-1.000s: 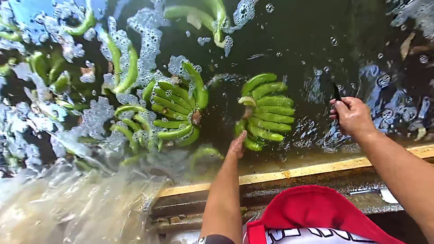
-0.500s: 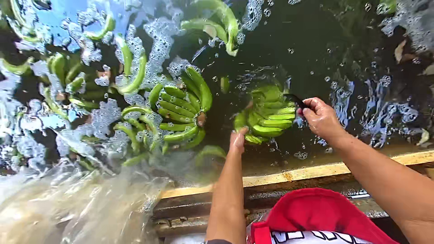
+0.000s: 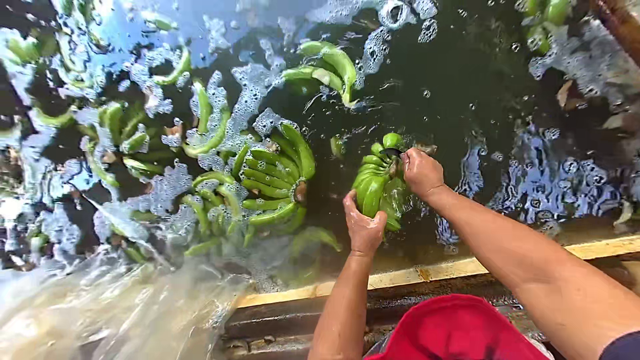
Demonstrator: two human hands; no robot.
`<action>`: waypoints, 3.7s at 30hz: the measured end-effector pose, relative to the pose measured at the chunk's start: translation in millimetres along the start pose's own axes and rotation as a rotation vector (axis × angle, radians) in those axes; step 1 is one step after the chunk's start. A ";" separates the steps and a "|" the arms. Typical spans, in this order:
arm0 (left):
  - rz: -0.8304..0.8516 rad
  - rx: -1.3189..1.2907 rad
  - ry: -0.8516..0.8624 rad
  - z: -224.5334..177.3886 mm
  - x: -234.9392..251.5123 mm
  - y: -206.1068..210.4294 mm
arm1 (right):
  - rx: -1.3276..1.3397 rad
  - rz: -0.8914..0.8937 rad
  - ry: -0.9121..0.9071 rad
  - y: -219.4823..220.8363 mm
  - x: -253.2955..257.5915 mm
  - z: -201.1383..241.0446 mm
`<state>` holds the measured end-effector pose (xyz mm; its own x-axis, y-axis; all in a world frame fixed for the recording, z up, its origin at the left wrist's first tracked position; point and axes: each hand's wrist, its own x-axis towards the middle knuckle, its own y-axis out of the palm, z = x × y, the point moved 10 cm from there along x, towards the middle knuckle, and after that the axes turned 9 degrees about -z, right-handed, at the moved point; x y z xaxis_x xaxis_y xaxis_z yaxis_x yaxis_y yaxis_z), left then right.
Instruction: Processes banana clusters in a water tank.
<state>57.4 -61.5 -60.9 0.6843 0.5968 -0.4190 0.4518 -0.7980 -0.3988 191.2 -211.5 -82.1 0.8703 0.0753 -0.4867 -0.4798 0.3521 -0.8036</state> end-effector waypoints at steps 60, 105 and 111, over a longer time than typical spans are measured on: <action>0.179 -0.656 -1.004 118.9 -80.1 101.7 | 0.306 0.402 0.379 57.7 -117.5 -125.3; -0.001 -0.486 -0.858 154.7 -28.1 33.4 | 0.340 0.890 0.477 105.8 -138.9 -56.2; -0.039 -0.418 -0.669 148.5 -13.8 23.4 | 0.023 0.837 0.146 117.8 -132.4 -40.5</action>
<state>-26.5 -76.0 -185.7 0.2335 0.4423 -0.8659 0.7369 -0.6615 -0.1392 15.0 -217.8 -126.1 0.2060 0.1987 -0.9582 -0.9554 0.2528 -0.1530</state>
